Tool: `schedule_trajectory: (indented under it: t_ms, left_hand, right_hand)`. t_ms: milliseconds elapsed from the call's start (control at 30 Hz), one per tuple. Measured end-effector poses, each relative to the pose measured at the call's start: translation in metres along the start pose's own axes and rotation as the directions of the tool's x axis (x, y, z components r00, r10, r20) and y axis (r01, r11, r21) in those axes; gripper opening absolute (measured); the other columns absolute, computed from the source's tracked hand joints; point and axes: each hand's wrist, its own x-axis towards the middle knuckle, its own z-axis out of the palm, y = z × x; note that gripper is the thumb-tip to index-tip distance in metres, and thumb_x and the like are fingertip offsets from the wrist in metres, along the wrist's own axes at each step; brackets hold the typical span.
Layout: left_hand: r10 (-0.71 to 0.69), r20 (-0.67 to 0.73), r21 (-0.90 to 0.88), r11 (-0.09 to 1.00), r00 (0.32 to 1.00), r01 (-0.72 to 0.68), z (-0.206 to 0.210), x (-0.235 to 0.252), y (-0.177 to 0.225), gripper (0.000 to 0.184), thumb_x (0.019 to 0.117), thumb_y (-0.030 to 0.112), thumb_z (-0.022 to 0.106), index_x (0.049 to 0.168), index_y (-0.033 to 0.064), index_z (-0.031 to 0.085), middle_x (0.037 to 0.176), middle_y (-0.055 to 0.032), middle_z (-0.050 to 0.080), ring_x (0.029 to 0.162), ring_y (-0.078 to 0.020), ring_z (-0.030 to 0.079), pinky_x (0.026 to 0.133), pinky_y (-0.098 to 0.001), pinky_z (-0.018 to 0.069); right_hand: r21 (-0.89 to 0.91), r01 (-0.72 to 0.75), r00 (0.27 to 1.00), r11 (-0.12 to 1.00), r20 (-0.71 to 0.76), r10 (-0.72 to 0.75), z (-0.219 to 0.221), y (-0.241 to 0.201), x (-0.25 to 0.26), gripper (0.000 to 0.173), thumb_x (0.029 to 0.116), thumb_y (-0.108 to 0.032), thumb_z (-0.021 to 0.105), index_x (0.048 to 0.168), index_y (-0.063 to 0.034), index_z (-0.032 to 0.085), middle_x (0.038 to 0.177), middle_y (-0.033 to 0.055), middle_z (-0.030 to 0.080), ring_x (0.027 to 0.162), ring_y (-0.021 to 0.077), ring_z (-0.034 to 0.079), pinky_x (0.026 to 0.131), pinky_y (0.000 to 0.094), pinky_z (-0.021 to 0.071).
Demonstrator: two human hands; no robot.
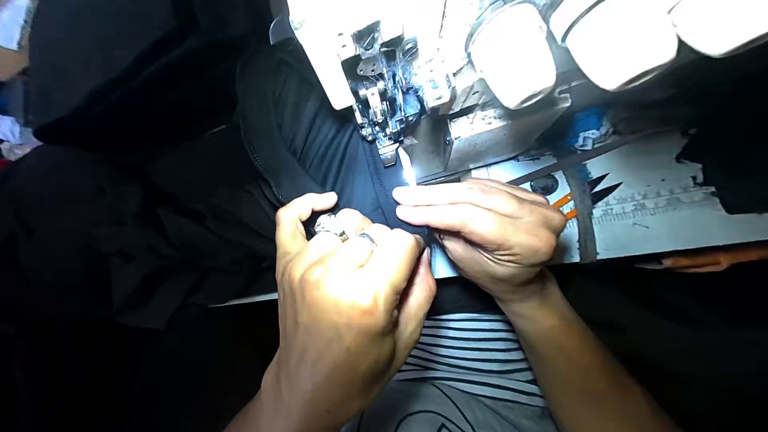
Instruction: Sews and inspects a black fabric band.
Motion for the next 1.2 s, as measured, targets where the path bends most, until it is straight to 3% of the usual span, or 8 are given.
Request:
schedule_trajectory:
  t_ms: [267,400,500,633,767,933,1100,1200]
  left_hand:
    - [0.006,-0.068,0.023,1.0,0.998,-0.004,0.002,0.019,-0.024,0.02,0.093,0.025,0.068,0.079,0.0146,0.077,0.068,0.0014,0.065,0.071,-0.013,0.06,0.097,-0.0498,0.037]
    - [-0.008,-0.013,0.083,0.997,1.0,0.009,-0.003,0.035,-0.048,0.023,0.0972,0.03,0.065,0.098,0.0152,0.082,0.086,-0.0007,0.075,0.081,-0.0172,0.064,0.096,-0.0485,0.038]
    - [-0.029,0.02,0.109,0.994,0.999,0.027,-0.006,0.04,-0.06,0.024,0.1006,0.027,0.061,0.111,0.0162,0.08,0.093,-0.0029,0.075,0.086,-0.0205,0.067,0.082,-0.0474,0.0449]
    - [-0.102,0.026,0.091,0.991,0.994,0.099,-0.012,0.02,-0.054,0.031,0.1023,0.022,0.058,0.128,0.0156,0.075,0.092,-0.0039,0.07,0.081,-0.0169,0.064,0.067,-0.0363,0.0483]
    - [-0.136,0.042,-0.053,0.989,0.99,0.138,-0.011,-0.013,-0.026,0.03,0.0985,0.02,0.061,0.124,0.0129,0.077,0.077,0.0043,0.06,0.065,-0.004,0.052,0.054,-0.0215,0.0398]
    - [-0.013,0.046,-0.249,0.968,0.999,0.024,0.038,-0.01,-0.002,0.018,0.0969,0.015,0.06,0.099,0.0108,0.077,0.074,0.0004,0.061,0.062,-0.01,0.057,0.051,-0.0277,0.043]
    - [0.002,0.078,-0.26,0.965,0.997,0.019,-0.027,-0.021,-0.013,0.029,0.0993,0.034,0.067,0.123,0.0222,0.077,0.106,0.0071,0.074,0.096,-0.0055,0.067,0.083,-0.0313,0.0561]
    - [0.043,-0.058,-0.099,0.994,0.997,-0.048,-0.067,-0.007,-0.045,0.043,0.0939,0.04,0.074,0.127,0.0132,0.072,0.127,-0.0054,0.069,0.12,-0.0202,0.063,0.102,-0.0416,0.0506]
  right_hand:
    - [-0.056,-0.067,0.998,0.996,-0.003,0.067,0.001,-0.004,0.0,0.011,0.0905,-0.002,0.075,0.1,-0.0035,0.081,0.108,0.0115,0.078,0.102,0.0174,0.075,0.09,0.0294,0.0611]
    - [-0.058,-0.152,0.988,0.987,0.009,0.153,-0.012,-0.019,-0.005,0.014,0.0937,-0.011,0.075,0.105,-0.0035,0.079,0.112,0.0103,0.077,0.107,0.0168,0.073,0.093,0.031,0.0607]
    - [-0.048,-0.206,0.978,0.977,0.022,0.207,-0.022,-0.029,-0.012,0.011,0.0945,-0.008,0.073,0.102,-0.003,0.079,0.111,0.0102,0.077,0.107,0.0181,0.073,0.092,0.0321,0.0617]
    - [0.012,-0.332,0.94,0.943,0.083,0.33,-0.037,-0.034,-0.021,0.01,0.096,-0.008,0.071,0.102,-0.005,0.078,0.106,0.0049,0.077,0.092,0.0115,0.074,0.078,0.0252,0.0644]
    - [0.042,-0.502,0.861,0.864,0.122,0.494,-0.035,-0.04,-0.021,0.014,0.0977,-0.014,0.069,0.107,-0.0061,0.077,0.094,-0.0009,0.077,0.077,0.0077,0.074,0.068,0.0233,0.0649]
    - [0.209,-0.723,0.686,0.658,0.113,0.718,-0.016,-0.042,-0.005,0.02,0.0963,-0.022,0.071,0.112,-0.0087,0.072,0.086,-0.0049,0.074,0.075,0.0052,0.071,0.066,0.0197,0.062]
    - [0.281,-0.763,0.627,0.582,0.107,0.771,-0.017,-0.052,0.002,0.008,0.0967,-0.016,0.071,0.094,-0.0093,0.072,0.071,0.0006,0.071,0.057,0.0103,0.067,0.051,0.0243,0.0585]
    - [0.245,-0.759,0.638,0.603,0.098,0.764,-0.02,-0.055,-0.002,0.01,0.0975,-0.018,0.07,0.092,-0.0097,0.071,0.07,-0.0007,0.069,0.054,0.0086,0.064,0.048,0.0234,0.0557]
